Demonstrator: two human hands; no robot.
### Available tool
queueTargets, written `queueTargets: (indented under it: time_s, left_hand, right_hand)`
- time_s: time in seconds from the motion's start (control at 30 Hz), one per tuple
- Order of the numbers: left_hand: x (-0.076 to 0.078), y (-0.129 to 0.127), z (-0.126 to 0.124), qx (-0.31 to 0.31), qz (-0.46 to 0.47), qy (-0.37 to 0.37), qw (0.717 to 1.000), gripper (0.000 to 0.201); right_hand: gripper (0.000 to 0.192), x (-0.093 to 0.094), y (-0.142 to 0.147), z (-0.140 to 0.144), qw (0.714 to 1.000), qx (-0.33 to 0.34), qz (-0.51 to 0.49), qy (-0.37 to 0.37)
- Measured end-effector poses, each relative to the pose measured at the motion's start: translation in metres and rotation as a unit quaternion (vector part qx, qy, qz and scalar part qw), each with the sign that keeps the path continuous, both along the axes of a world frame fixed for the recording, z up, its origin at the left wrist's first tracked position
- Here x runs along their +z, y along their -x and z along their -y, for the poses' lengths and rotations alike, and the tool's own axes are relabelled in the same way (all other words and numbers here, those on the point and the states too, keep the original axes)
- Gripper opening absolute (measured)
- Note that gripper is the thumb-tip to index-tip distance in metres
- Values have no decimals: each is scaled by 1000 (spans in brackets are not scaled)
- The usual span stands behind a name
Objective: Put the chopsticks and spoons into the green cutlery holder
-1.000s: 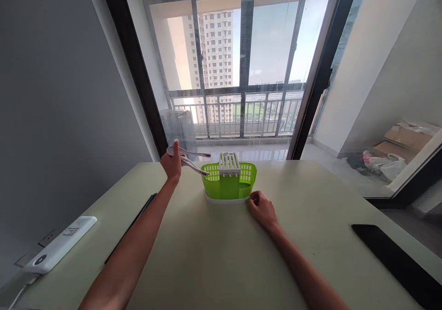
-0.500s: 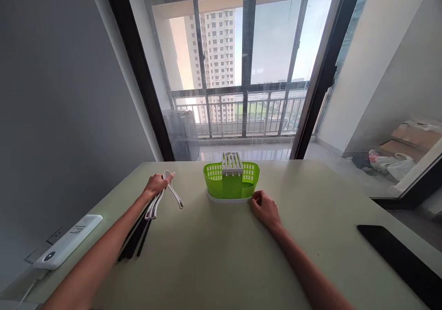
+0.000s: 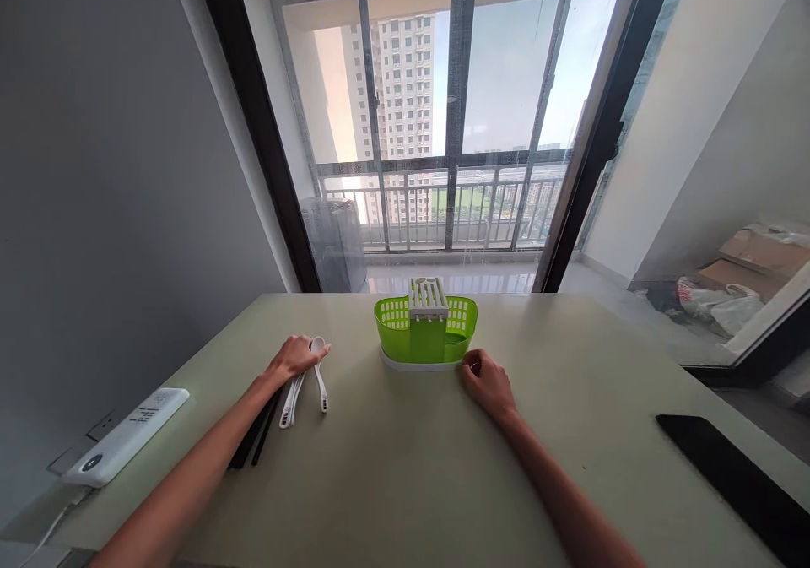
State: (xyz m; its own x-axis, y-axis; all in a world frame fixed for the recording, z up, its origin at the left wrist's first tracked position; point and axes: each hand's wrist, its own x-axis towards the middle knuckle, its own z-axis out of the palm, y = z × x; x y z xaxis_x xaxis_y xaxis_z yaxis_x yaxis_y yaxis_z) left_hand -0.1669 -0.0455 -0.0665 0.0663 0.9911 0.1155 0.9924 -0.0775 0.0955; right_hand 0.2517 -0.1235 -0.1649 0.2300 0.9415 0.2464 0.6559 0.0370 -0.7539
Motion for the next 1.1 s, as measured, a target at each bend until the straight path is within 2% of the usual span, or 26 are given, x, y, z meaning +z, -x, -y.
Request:
queueTargets:
  time_s: [0.33, 0.63, 0.77, 0.87, 0.93, 1.0, 1.1]
  left_hand:
    - [-9, -2, 12, -4, -4, -33, 999, 44]
    - [-18, 0, 15, -35, -10, -44, 998, 40]
    - [-17, 2, 14, -67, -17, -45, 997, 37]
    - [-9, 0, 11, -93, -23, -55, 994, 36]
    - [1, -11, 9, -122, -18, -95, 988, 38]
    - [16, -34, 9, -158, 10, -179, 971, 35]
    - [43, -91, 20, -191, 84, -319, 924, 26]
  right_hand:
    - [13, -1, -1, -1, 1000, 3, -6, -1]
    - [13, 0, -1, 1, 1000, 1, -9, 0]
    - [12, 1, 0, 0, 1000, 0, -8, 1]
    - [11, 1, 1, 0, 1000, 0, -8, 0]
    - [11, 1, 1, 0, 1000, 1, -8, 0]
    - [11, 1, 1, 0, 1000, 1, -8, 0]
    - [11, 0, 0, -1, 1000, 0, -9, -2]
